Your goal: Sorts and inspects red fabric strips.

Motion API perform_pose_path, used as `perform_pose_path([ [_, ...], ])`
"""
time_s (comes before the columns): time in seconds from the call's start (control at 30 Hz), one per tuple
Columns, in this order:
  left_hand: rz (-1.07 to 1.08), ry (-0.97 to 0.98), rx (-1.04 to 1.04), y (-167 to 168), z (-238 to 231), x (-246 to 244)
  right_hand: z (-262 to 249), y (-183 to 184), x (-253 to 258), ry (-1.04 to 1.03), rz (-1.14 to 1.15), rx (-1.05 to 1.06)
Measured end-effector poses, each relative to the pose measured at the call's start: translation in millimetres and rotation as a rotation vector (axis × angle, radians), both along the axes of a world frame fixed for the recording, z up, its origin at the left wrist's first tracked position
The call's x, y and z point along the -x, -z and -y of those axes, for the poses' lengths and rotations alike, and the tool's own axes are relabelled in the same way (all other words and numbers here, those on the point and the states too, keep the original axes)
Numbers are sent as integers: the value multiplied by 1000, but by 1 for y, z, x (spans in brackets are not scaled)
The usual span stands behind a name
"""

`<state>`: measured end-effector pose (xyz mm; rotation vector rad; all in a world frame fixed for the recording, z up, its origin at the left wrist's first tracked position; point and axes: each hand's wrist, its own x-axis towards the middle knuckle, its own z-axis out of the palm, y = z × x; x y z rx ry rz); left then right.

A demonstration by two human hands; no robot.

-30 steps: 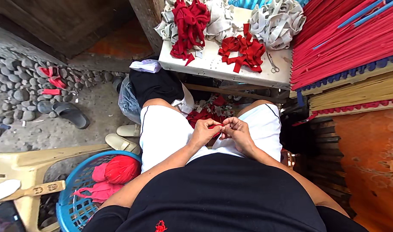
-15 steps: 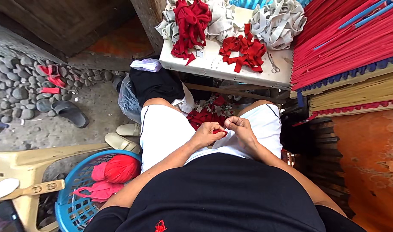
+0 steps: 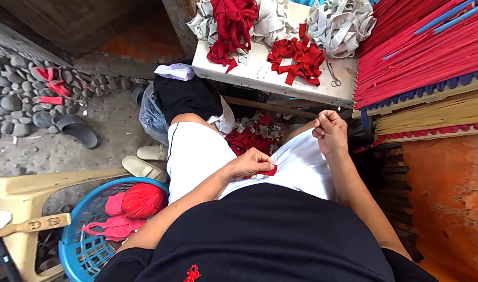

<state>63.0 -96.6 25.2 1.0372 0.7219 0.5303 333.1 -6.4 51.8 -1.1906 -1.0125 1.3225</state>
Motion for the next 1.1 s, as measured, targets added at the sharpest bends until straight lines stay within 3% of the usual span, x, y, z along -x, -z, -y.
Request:
perform_pose_path([
  [0.53, -100, 67, -55, 1, -2, -1, -14, 26, -32, 179, 110, -51],
  [0.63, -108, -39, -36, 3, -1, -2, -7, 22, -24, 77, 199, -114],
  [0.87, -106, -197, 27, 3, -1, 0, 67, 10, 40, -461, 305, -38],
  [1.1, -90, -298, 75, -2, -1, 2, 79, 12, 54, -532, 390, -13],
])
